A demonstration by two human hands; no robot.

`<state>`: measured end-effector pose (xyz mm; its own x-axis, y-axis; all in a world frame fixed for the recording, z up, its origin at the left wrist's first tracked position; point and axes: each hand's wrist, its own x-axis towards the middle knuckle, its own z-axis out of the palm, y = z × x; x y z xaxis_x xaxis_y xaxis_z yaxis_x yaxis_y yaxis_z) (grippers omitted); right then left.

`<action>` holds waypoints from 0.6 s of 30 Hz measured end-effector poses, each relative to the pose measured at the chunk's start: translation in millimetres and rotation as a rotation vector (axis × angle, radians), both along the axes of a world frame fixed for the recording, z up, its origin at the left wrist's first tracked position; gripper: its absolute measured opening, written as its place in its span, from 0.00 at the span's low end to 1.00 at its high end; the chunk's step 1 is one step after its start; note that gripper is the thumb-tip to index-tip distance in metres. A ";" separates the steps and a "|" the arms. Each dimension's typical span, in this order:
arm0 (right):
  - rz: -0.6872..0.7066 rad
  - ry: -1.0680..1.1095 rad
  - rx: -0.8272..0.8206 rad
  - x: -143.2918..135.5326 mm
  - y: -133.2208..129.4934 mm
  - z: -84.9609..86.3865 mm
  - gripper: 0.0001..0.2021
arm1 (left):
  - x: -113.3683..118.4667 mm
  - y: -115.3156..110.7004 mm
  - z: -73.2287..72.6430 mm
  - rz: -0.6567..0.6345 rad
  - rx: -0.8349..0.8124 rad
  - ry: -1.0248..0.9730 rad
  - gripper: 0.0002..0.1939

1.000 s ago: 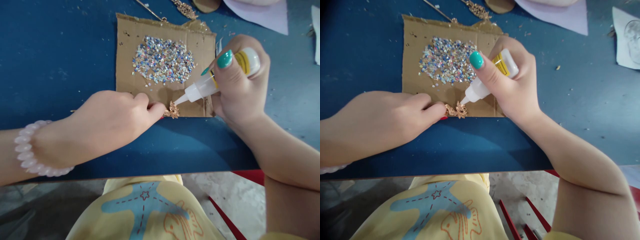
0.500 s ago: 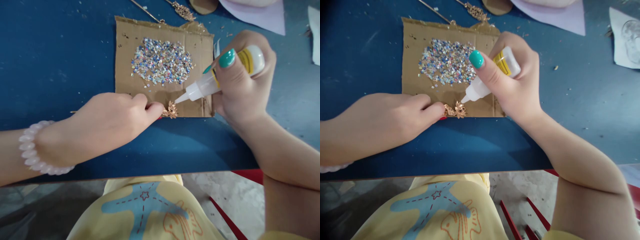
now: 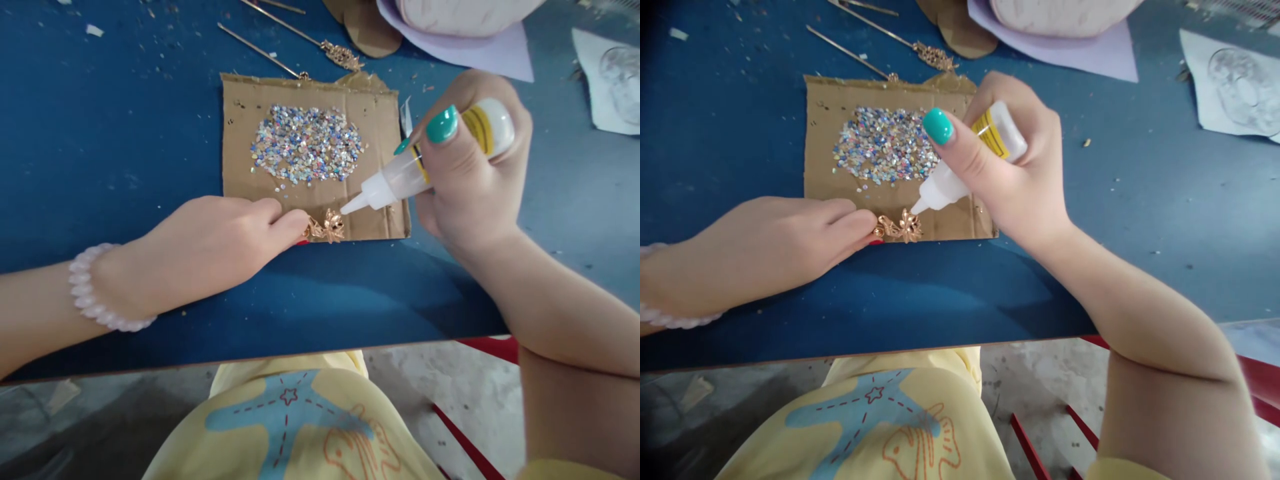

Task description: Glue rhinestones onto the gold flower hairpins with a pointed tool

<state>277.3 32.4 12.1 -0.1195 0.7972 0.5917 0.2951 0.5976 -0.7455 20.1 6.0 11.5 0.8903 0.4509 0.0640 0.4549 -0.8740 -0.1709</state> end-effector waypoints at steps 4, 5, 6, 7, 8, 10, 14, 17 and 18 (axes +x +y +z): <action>0.030 0.000 0.054 2.4 0.2 2.3 0.21 | -2.4 3.0 -4.8 -0.024 0.032 -0.037 0.15; 0.029 0.003 0.059 2.8 0.5 2.6 0.21 | -2.6 3.1 -5.2 -0.023 0.034 -0.031 0.15; 0.032 0.005 0.066 3.1 0.9 2.8 0.21 | -2.7 3.1 -5.5 -0.023 0.037 -0.025 0.14; 0.036 0.009 0.072 3.4 1.3 2.9 0.21 | -2.7 3.1 -5.6 -0.024 0.042 -0.021 0.14; 0.042 0.013 0.077 3.6 1.7 3.0 0.21 | -2.7 3.1 -5.7 -0.024 0.048 -0.019 0.14; 0.054 0.015 0.080 3.9 2.2 3.1 0.21 | -2.8 3.2 -5.6 -0.026 0.065 -0.023 0.15; 0.068 0.006 0.075 3.4 1.3 3.4 0.20 | -3.0 3.3 -4.3 -0.032 0.078 -0.017 0.15; 0.066 -0.007 0.048 2.5 -0.2 3.5 0.20 | -2.9 2.9 -2.9 -0.036 0.079 -0.003 0.15; 0.067 -0.007 0.044 2.3 -0.5 3.5 0.20 | -2.9 2.9 -2.6 -0.038 0.079 -0.001 0.16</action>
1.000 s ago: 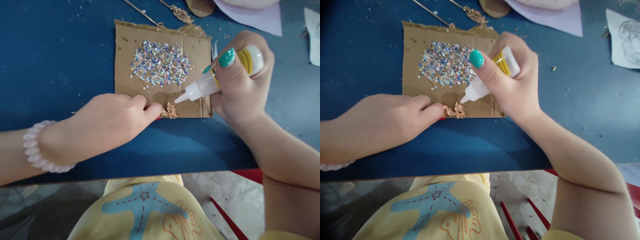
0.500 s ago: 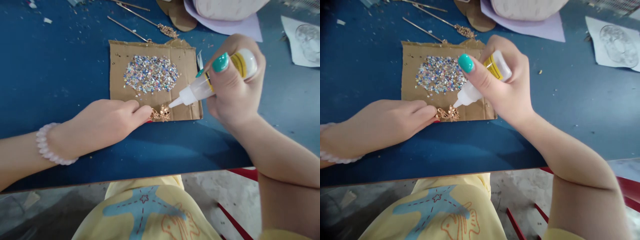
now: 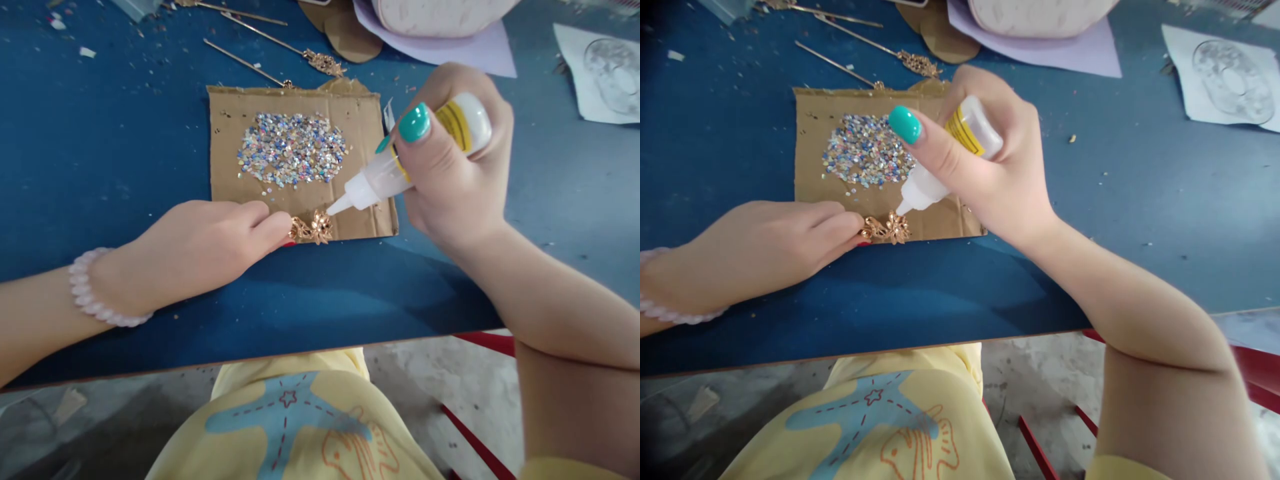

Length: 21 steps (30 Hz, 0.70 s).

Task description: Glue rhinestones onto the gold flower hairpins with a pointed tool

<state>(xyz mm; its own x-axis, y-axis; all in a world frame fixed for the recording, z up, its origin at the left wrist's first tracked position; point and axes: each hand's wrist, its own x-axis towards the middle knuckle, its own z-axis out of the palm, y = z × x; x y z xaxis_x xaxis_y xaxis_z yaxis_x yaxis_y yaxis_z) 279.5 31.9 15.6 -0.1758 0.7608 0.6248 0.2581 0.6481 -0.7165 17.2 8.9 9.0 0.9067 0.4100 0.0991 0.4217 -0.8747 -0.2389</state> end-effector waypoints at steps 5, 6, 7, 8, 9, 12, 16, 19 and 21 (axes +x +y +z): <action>0.006 0.030 0.023 -2.1 -0.7 -0.4 0.20 | -0.5 0.6 -0.8 0.003 -0.030 -0.017 0.18; 0.003 0.028 0.017 -2.7 -0.9 -0.4 0.21 | -0.6 0.8 -1.2 0.005 -0.034 -0.024 0.18; 0.002 0.025 0.010 -3.2 -1.2 -0.3 0.21 | -0.7 0.9 -1.6 0.008 -0.036 -0.029 0.18; -0.001 0.022 0.004 -3.6 -1.4 -0.2 0.21 | -0.6 1.0 -1.8 0.010 -0.036 -0.032 0.18; -0.001 0.018 -0.002 -3.9 -1.7 0.0 0.21 | -0.4 1.1 -2.0 0.013 -0.037 -0.033 0.18; -0.003 0.004 -0.006 -3.4 -2.1 1.0 0.22 | 0.5 1.4 -2.3 0.013 -0.035 -0.036 0.18; -0.004 -0.023 -0.033 -1.7 -2.5 2.2 0.22 | 1.2 1.6 -2.9 0.000 -0.016 -0.065 0.22; -0.004 -0.039 -0.053 -1.0 -3.5 2.0 0.22 | 1.3 1.5 -3.3 0.002 -0.012 -0.096 0.25; -0.006 -0.046 -0.066 -0.9 -4.2 1.5 0.22 | 1.5 1.5 -3.4 -0.003 -0.012 -0.106 0.25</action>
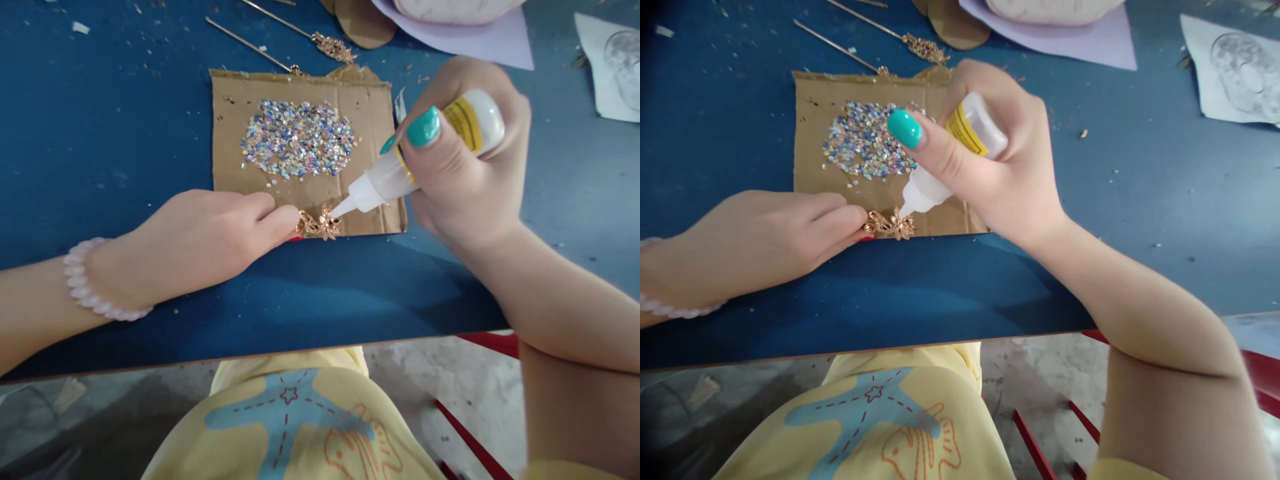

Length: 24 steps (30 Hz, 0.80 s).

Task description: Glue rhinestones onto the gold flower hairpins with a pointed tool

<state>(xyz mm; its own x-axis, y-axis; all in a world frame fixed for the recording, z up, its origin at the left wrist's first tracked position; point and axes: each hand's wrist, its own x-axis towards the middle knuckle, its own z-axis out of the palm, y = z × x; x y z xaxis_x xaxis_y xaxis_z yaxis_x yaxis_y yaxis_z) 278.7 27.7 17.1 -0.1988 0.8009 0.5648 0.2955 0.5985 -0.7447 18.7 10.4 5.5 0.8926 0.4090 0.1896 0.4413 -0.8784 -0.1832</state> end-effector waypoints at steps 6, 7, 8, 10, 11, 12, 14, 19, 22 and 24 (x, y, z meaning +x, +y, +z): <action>-0.001 -0.001 0.002 0.3 0.1 -1.8 0.21 | 1.5 0.9 -0.2 -0.005 0.022 -0.014 0.27; -0.001 -0.004 0.004 0.1 0.3 -2.1 0.21 | 1.7 1.0 0.0 -0.006 0.031 -0.014 0.27; -0.001 0.001 0.013 -0.2 0.6 -2.3 0.21 | 1.8 1.0 0.4 -0.006 0.038 -0.013 0.27; 0.000 0.013 0.033 -1.5 0.8 -2.4 0.21 | 2.1 0.7 1.5 -0.002 0.035 0.009 0.27; 0.000 0.023 0.040 -2.5 0.6 -2.3 0.21 | 2.2 0.4 2.0 -0.001 0.030 0.019 0.27; -0.003 0.026 0.040 -3.6 0.3 -2.1 0.21 | 2.3 0.1 2.5 0.000 0.019 0.042 0.27; -0.013 0.029 0.028 -6.0 -0.9 -1.7 0.22 | 2.3 -0.5 2.9 -0.004 0.016 0.037 0.24; -0.014 0.025 0.016 -9.1 -3.3 -2.8 0.22 | 2.2 -0.7 3.4 -0.021 0.007 0.032 0.18; 0.018 0.029 0.026 -9.0 -2.3 -4.8 0.21 | 2.4 -0.3 4.3 -0.029 -0.006 0.036 0.18; 0.022 0.030 0.029 -8.6 -1.0 -6.0 0.21 | 2.6 -0.2 4.8 -0.037 -0.009 0.029 0.17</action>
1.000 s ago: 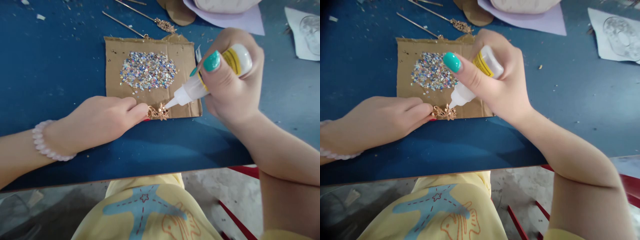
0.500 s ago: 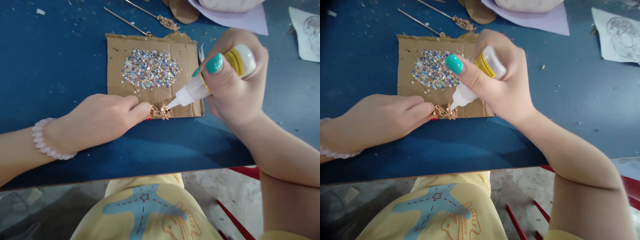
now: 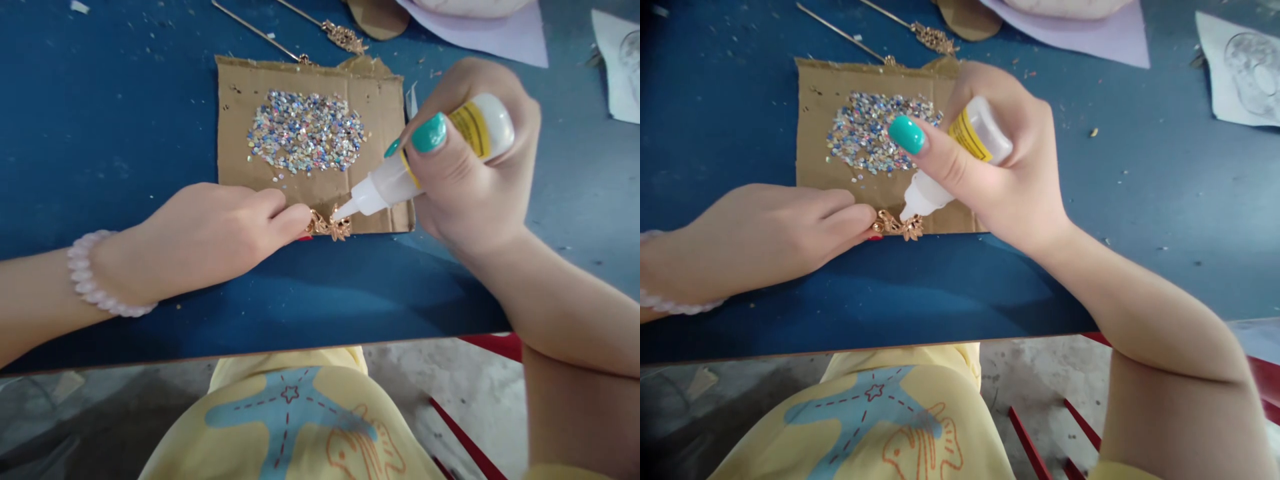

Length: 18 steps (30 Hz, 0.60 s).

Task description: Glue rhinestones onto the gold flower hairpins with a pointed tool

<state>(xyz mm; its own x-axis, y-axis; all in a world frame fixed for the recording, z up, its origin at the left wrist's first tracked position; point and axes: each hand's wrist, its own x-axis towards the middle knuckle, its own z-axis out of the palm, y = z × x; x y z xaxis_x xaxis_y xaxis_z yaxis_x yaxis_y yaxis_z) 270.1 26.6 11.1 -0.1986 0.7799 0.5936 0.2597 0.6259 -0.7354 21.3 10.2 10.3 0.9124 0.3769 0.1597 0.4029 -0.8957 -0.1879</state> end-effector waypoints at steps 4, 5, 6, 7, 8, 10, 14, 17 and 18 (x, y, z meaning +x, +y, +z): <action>-0.016 -0.023 0.017 1.0 1.2 -1.0 0.21 | -0.2 0.2 0.0 0.002 0.019 -0.003 0.16; -0.017 -0.029 0.018 1.2 1.1 -0.9 0.21 | -0.4 0.3 -0.2 0.001 0.022 -0.003 0.16; -0.020 -0.038 0.010 1.5 0.7 -0.8 0.21 | -0.6 0.5 -0.4 0.000 0.027 -0.007 0.17; -0.025 -0.043 0.004 1.7 0.3 -0.6 0.21 | -0.7 0.6 -0.6 0.001 0.031 -0.006 0.17; -0.026 -0.046 0.003 1.9 -0.2 -0.4 0.21 | -0.9 0.6 -0.7 0.002 0.034 -0.002 0.17; -0.026 -0.043 0.016 2.2 -1.0 0.1 0.21 | -1.1 0.4 -0.7 0.003 0.043 0.011 0.18; -0.011 -0.051 0.019 2.8 -0.9 0.8 0.20 | -0.8 0.2 -0.8 0.012 0.058 0.035 0.19; -0.015 -0.055 0.018 2.9 -0.4 0.6 0.20 | -0.6 0.8 -1.7 0.012 0.045 0.031 0.19; -0.017 -0.056 0.017 2.9 -0.4 0.5 0.20 | -0.5 1.1 -2.2 0.012 0.043 0.023 0.19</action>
